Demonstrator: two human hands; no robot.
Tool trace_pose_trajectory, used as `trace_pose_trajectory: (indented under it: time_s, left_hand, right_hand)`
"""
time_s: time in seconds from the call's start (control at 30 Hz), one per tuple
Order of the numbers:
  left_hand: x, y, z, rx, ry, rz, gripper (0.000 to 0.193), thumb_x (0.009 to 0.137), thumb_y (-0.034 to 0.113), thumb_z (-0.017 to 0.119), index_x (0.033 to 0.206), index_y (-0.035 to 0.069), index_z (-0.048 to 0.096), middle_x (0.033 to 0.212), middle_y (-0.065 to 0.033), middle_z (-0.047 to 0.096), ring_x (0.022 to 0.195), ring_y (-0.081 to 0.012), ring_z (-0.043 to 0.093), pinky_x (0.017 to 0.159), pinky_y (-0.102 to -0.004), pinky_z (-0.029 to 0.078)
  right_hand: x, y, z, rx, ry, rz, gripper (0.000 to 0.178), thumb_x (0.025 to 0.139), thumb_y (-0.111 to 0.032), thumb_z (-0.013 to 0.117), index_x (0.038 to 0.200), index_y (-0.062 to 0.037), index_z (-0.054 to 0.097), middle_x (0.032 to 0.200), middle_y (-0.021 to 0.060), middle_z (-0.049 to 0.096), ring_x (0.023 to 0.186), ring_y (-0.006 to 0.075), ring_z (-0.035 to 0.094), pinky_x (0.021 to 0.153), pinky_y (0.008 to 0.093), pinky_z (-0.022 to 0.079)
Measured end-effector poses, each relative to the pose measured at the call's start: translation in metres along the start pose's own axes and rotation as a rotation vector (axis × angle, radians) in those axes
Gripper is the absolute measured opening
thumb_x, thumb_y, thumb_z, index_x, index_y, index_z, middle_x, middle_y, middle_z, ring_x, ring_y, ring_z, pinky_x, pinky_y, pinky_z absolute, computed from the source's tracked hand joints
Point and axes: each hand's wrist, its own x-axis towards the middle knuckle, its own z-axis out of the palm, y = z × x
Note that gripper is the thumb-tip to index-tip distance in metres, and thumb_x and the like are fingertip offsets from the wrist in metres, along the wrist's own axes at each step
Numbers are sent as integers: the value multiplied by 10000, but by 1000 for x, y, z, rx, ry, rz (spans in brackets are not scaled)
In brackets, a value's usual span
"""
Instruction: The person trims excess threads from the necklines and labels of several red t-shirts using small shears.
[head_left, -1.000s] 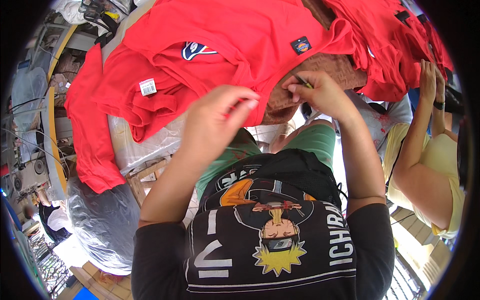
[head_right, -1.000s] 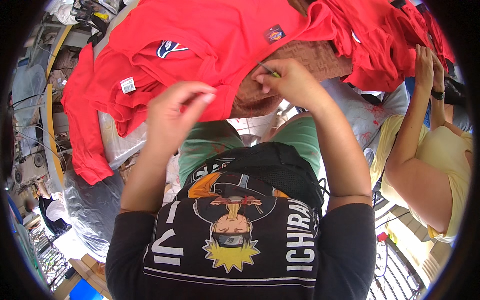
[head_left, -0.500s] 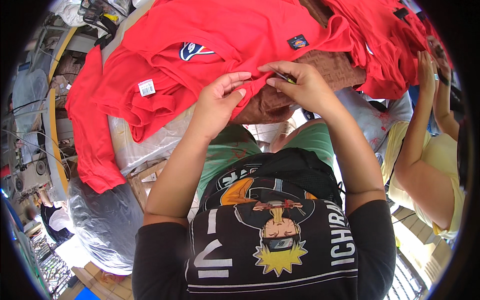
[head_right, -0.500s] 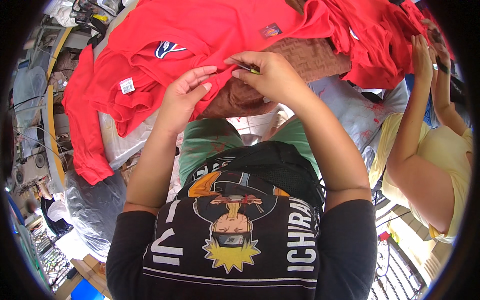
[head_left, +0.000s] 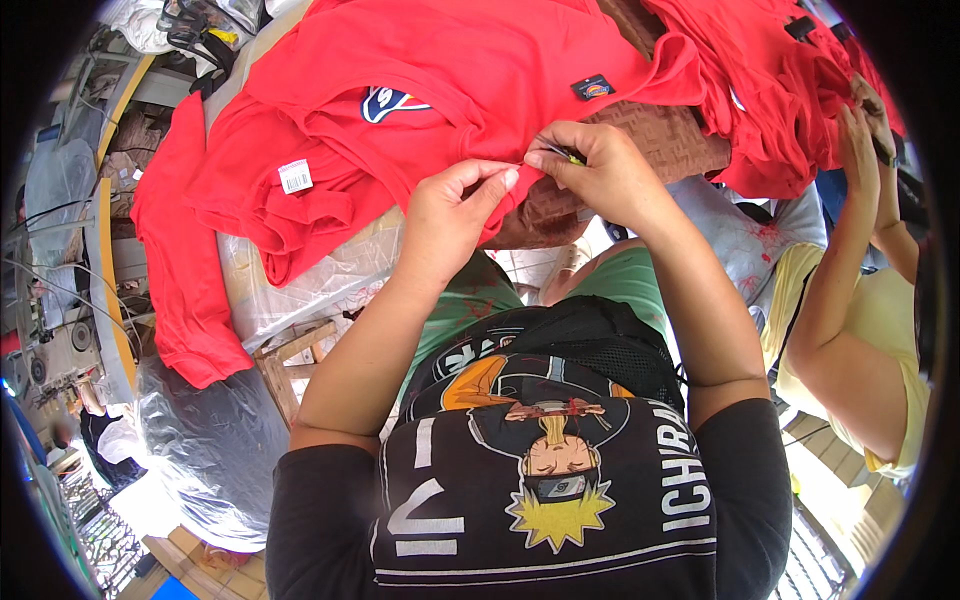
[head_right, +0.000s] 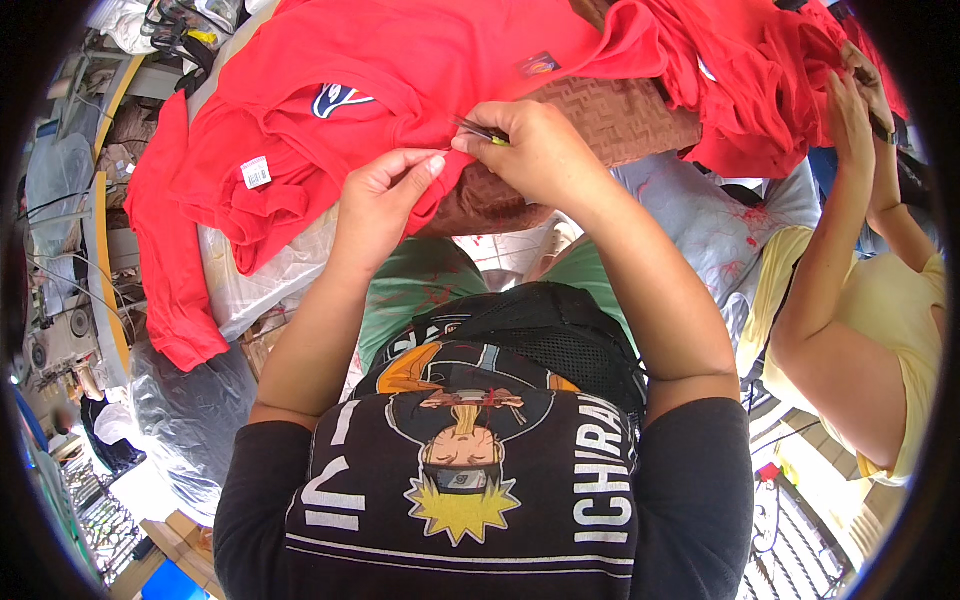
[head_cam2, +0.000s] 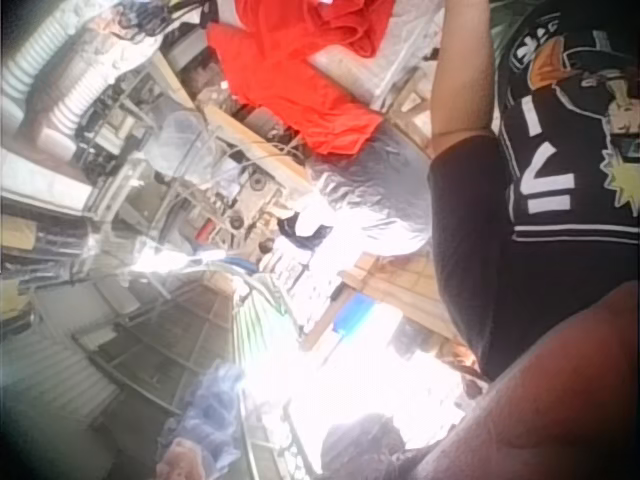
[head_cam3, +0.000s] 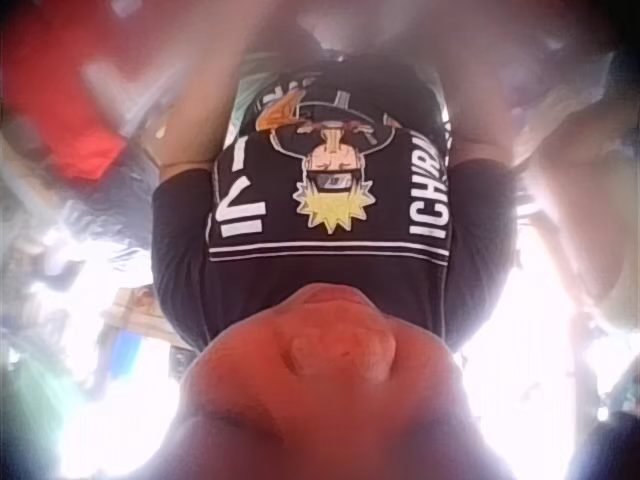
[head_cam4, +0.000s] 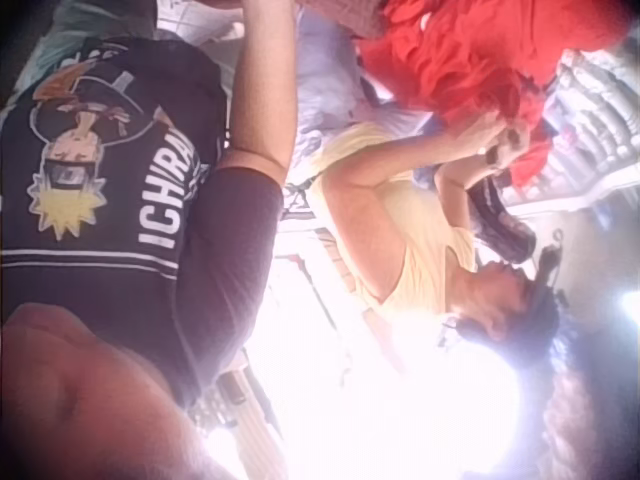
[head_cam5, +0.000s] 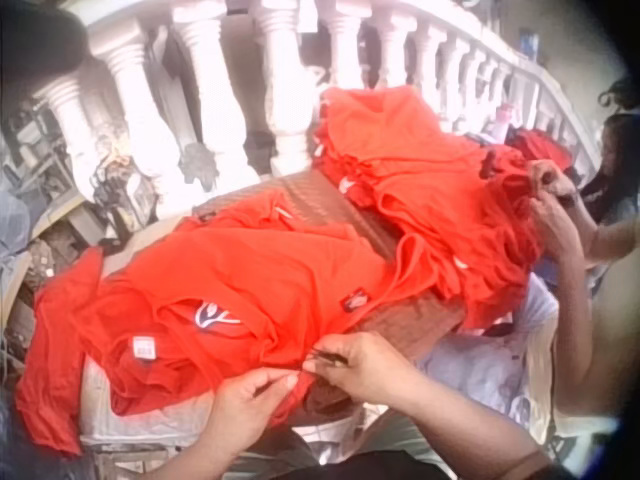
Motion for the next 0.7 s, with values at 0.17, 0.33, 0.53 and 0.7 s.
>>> trace_pose_trajectory:
  time_s: [0.17, 0.33, 0.53, 0.7]
  left_hand:
    - [1, -7, 2, -245, 52, -42, 224, 944, 185, 613, 1018, -26, 629, 926, -54, 692, 829, -81, 628, 741, -226, 497]
    - [-4, 9, -5, -374, -31, -267, 271, 969, 266, 574, 1037, 4, 592, 971, -88, 670, 844, -139, 656, 728, -267, 532]
    - [-6, 11, -9, -487, -85, -318, 303, 966, 307, 572, 1061, 20, 573, 1031, -120, 649, 882, -179, 669, 744, -282, 544]
    - [-8, 17, -8, -454, -83, -305, 255, 976, 302, 553, 1049, 59, 574, 1023, -97, 662, 888, -177, 675, 749, -298, 543]
  right_hand:
    - [-1, -2, 3, 10, 1, -17, 224, 846, -202, 683, 955, -7, 663, 848, 174, 675, 790, 316, 665, 709, 366, 507]
    - [-2, -1, 2, 10, 13, 14, 222, 840, -191, 686, 962, -8, 660, 849, 175, 676, 786, 317, 662, 710, 368, 506]
    - [-14, -20, -6, -149, 147, -107, 195, 819, -162, 691, 968, -48, 636, 881, 133, 661, 774, 321, 646, 690, 390, 503]
    - [-26, -25, -19, -294, 140, -369, 178, 796, -145, 688, 944, -74, 619, 910, 92, 621, 770, 327, 631, 660, 415, 500]
